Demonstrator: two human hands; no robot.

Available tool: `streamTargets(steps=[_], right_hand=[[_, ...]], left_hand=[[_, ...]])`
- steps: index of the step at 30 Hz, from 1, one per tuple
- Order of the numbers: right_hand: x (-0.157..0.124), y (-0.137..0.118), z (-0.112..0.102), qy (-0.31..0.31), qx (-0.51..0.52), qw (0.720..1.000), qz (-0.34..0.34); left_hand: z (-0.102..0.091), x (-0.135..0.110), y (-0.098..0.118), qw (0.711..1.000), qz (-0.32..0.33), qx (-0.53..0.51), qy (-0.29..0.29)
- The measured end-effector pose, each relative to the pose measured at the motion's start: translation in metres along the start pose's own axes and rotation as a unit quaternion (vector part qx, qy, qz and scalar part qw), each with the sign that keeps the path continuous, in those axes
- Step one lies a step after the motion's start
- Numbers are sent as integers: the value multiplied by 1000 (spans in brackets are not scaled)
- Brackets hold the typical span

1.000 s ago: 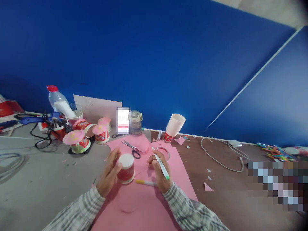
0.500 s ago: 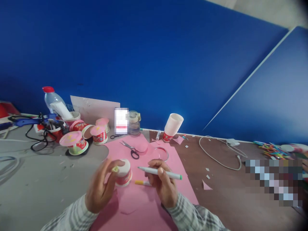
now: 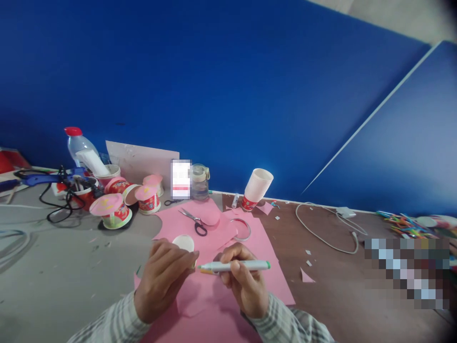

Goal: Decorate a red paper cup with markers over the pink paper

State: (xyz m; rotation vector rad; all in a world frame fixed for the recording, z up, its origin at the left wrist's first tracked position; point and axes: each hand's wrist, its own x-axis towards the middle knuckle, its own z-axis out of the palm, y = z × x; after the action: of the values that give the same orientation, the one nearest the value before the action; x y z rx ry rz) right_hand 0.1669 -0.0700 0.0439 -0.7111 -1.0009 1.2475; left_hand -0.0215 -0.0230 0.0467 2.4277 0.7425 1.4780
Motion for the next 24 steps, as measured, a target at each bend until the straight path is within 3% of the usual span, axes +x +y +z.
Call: streamTargets(steps=[14,24], right_hand=[[3,1,-3,9,-26,999,25],[3,-5,2,-33,-46,996,61]], left_hand=[[-1,0,4,1000,7,15,-22],[0,-1,8,997,43,41,-50]])
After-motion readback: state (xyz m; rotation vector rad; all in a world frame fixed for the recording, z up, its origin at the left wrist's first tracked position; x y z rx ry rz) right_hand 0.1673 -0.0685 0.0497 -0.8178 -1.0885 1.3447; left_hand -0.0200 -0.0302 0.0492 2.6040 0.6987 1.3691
